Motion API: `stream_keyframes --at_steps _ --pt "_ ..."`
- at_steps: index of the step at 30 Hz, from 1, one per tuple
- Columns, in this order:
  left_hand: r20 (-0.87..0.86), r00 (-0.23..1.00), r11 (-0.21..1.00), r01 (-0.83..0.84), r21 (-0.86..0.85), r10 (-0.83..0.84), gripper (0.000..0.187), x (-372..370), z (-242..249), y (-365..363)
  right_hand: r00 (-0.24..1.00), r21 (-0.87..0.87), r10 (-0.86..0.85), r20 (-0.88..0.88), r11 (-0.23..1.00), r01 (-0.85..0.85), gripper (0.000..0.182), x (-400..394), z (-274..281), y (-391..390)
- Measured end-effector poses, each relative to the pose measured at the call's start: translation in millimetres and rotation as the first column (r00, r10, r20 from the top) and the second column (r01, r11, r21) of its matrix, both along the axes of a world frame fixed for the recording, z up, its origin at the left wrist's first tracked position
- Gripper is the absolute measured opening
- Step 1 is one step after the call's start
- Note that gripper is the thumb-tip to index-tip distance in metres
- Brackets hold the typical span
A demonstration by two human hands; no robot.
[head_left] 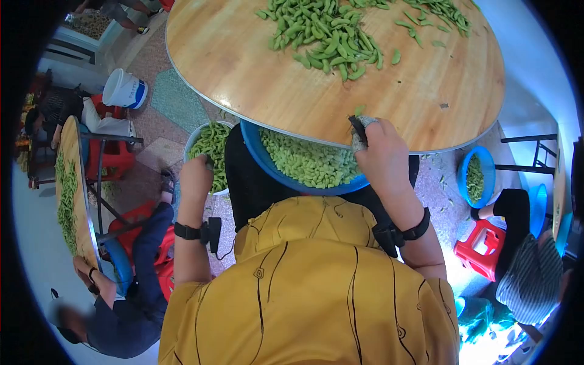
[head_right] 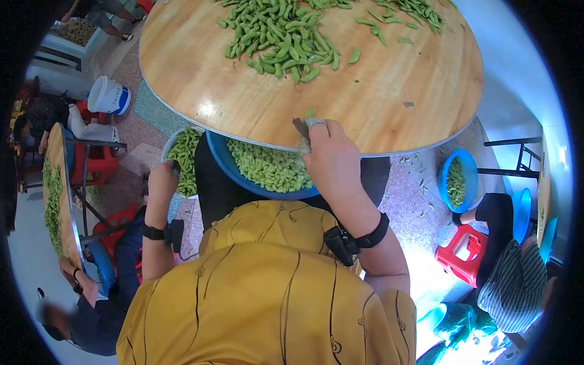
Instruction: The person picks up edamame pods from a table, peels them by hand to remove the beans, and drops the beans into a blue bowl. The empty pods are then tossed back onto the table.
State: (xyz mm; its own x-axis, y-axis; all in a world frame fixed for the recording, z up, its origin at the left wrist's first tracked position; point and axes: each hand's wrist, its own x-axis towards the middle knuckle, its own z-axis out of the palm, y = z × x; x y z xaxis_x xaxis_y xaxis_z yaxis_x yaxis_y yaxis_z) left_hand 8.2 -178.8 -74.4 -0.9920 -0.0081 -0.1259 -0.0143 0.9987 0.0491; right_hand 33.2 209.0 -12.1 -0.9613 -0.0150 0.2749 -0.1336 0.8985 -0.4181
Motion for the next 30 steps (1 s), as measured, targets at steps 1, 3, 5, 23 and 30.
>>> stream_keyframes --at_steps 1,3,5,23,30 --pt "-0.021 0.999 0.999 -0.038 -0.016 0.037 0.015 0.7 8.5 14.8 0.997 -0.037 0.024 -0.067 0.999 -0.026 0.03 -1.6 0.3 0.0" --pt "-0.17 0.981 0.93 0.15 0.336 -0.097 0.018 2.6 40.8 61.1 0.983 -0.221 0.184 -0.022 0.958 -0.184 0.027 5.0 15.9 -1.2" --pt "-0.175 0.956 0.579 0.282 0.765 -0.235 0.021 7.3 62.0 103.4 0.939 -0.412 0.343 -0.002 0.855 -0.314 0.025 13.9 19.2 -5.5" --pt "0.524 0.749 -0.062 -0.594 0.802 -0.406 0.019 25.9 48.7 172.2 0.778 -0.65 0.499 0.383 0.743 -0.156 0.017 35.9 2.3 -0.4" --pt "0.418 0.782 0.024 -0.461 0.887 -0.462 0.017 27.8 50.3 170.4 0.802 -0.749 0.495 0.334 0.656 -0.093 0.015 41.0 -1.6 -12.1"
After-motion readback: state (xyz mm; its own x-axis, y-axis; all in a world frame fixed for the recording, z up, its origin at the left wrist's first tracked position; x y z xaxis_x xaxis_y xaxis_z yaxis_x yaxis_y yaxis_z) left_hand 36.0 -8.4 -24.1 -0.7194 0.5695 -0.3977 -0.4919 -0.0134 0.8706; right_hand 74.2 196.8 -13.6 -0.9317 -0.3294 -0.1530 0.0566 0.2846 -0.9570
